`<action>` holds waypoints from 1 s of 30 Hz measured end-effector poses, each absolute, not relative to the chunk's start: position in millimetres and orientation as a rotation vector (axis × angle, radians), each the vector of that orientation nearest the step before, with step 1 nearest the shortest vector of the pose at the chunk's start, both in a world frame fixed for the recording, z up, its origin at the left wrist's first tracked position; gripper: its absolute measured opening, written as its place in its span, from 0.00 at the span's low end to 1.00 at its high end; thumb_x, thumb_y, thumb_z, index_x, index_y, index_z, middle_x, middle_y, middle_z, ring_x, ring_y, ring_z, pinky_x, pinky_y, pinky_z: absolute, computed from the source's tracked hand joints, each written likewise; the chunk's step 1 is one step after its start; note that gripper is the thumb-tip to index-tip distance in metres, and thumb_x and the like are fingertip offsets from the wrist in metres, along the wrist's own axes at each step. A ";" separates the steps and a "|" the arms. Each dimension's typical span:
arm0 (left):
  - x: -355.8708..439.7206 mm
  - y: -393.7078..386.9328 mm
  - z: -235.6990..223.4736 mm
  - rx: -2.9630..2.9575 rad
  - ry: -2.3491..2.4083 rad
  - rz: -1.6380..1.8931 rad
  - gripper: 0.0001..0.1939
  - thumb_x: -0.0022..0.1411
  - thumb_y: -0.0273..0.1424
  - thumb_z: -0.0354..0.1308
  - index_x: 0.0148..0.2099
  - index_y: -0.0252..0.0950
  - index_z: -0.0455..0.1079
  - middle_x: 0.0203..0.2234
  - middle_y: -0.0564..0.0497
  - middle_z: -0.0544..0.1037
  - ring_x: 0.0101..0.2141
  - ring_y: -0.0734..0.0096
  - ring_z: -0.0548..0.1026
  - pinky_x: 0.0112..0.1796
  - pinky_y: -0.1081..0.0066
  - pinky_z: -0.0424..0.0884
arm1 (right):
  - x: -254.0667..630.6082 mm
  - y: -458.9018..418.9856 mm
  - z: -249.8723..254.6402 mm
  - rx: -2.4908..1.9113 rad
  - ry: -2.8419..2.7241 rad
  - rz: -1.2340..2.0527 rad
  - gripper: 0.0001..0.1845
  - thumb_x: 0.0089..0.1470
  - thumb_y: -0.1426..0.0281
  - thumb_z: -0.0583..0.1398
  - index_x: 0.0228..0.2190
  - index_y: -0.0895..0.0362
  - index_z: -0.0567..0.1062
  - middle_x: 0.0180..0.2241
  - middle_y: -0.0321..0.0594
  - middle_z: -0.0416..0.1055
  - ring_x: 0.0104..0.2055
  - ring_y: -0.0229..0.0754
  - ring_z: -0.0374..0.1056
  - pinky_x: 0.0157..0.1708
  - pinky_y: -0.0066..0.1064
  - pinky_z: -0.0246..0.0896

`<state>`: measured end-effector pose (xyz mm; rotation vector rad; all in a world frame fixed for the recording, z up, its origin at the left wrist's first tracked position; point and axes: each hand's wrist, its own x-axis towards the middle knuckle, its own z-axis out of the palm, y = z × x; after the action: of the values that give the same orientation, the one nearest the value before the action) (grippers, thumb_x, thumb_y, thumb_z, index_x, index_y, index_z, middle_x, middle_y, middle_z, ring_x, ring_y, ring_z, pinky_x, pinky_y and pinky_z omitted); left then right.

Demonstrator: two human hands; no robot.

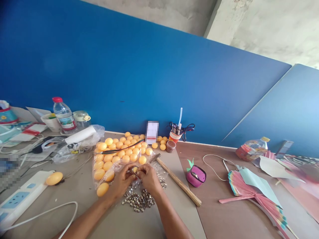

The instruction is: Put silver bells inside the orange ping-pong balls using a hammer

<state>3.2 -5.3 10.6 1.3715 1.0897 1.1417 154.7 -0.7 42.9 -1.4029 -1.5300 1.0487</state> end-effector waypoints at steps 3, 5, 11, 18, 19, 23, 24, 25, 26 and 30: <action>4.5 -5.8 9.7 1.412 1.128 1.148 0.20 0.54 0.31 0.60 0.51 0.40 0.69 0.41 0.47 0.80 0.41 0.61 0.77 0.45 0.60 0.72 | 153.2 -1.6 42.4 -1.432 -1.516 1.036 0.04 0.42 0.72 0.56 0.21 0.57 0.71 0.23 0.34 0.67 0.28 0.39 0.63 0.32 0.30 0.57; 5.1 -6.5 10.2 1.428 1.141 1.139 0.19 0.55 0.31 0.59 0.51 0.40 0.69 0.41 0.47 0.80 0.42 0.61 0.77 0.46 0.60 0.72 | 152.1 -2.1 41.4 -1.440 -1.509 1.034 0.04 0.43 0.72 0.56 0.21 0.57 0.70 0.22 0.34 0.67 0.28 0.39 0.64 0.32 0.30 0.57; 6.3 -10.4 15.3 1.401 1.135 1.151 0.19 0.54 0.30 0.59 0.50 0.41 0.70 0.42 0.48 0.79 0.43 0.59 0.76 0.47 0.60 0.71 | 149.6 -1.8 37.2 -1.441 -1.431 1.071 0.02 0.43 0.73 0.57 0.21 0.56 0.66 0.19 0.32 0.67 0.25 0.38 0.63 0.28 0.29 0.56; 4.1 -10.2 26.1 1.252 1.013 1.138 0.19 0.53 0.32 0.61 0.48 0.39 0.69 0.44 0.46 0.76 0.43 0.59 0.76 0.46 0.60 0.71 | 149.8 1.5 38.9 -1.332 -1.329 1.229 0.06 0.44 0.68 0.59 0.22 0.56 0.66 0.17 0.30 0.64 0.21 0.35 0.58 0.24 0.27 0.52; 3.9 -9.3 27.4 1.217 0.997 1.135 0.19 0.53 0.33 0.62 0.48 0.38 0.69 0.43 0.46 0.76 0.41 0.60 0.76 0.45 0.60 0.72 | 152.6 2.1 41.2 -1.298 -1.306 1.264 0.07 0.44 0.66 0.59 0.23 0.56 0.66 0.16 0.29 0.62 0.19 0.33 0.56 0.22 0.26 0.49; 3.8 -5.3 27.6 1.019 0.980 1.169 0.23 0.51 0.38 0.64 0.48 0.37 0.66 0.39 0.49 0.73 0.36 0.65 0.76 0.43 0.61 0.72 | 173.4 2.7 54.2 -1.203 -1.353 1.347 0.08 0.44 0.65 0.60 0.24 0.56 0.68 0.15 0.26 0.58 0.18 0.31 0.50 0.20 0.25 0.43; 3.7 -4.4 26.3 0.979 0.970 1.176 0.24 0.51 0.39 0.64 0.49 0.38 0.66 0.40 0.49 0.73 0.35 0.66 0.76 0.43 0.61 0.72 | 179.2 2.1 57.5 -1.209 -1.420 1.360 0.07 0.43 0.66 0.61 0.24 0.57 0.70 0.16 0.28 0.60 0.19 0.32 0.52 0.21 0.25 0.45; 3.6 -3.7 24.7 0.949 0.960 1.181 0.25 0.51 0.40 0.64 0.49 0.38 0.65 0.41 0.50 0.72 0.35 0.67 0.76 0.43 0.61 0.72 | 184.1 1.2 60.5 -1.230 -1.513 1.365 0.05 0.43 0.68 0.61 0.24 0.57 0.72 0.18 0.30 0.64 0.20 0.33 0.55 0.22 0.25 0.47; 3.4 -3.1 23.0 0.931 0.955 1.184 0.25 0.51 0.41 0.64 0.49 0.38 0.65 0.41 0.50 0.72 0.35 0.67 0.76 0.43 0.62 0.72 | 187.8 0.0 62.9 -1.264 -1.620 1.358 0.03 0.43 0.70 0.60 0.24 0.57 0.73 0.20 0.31 0.67 0.22 0.34 0.58 0.23 0.26 0.49; 2.9 -2.2 18.4 0.922 0.959 1.187 0.24 0.51 0.41 0.65 0.48 0.38 0.66 0.38 0.52 0.72 0.33 0.69 0.75 0.41 0.64 0.72 | 187.1 -7.0 66.7 -1.441 -2.073 1.122 0.09 0.41 0.77 0.58 0.23 0.55 0.78 0.26 0.35 0.75 0.30 0.39 0.67 0.30 0.27 0.55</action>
<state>2.9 -2.2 18.4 0.9222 0.9594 1.1868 187.1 -7.0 66.7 -1.4406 -2.0725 1.1222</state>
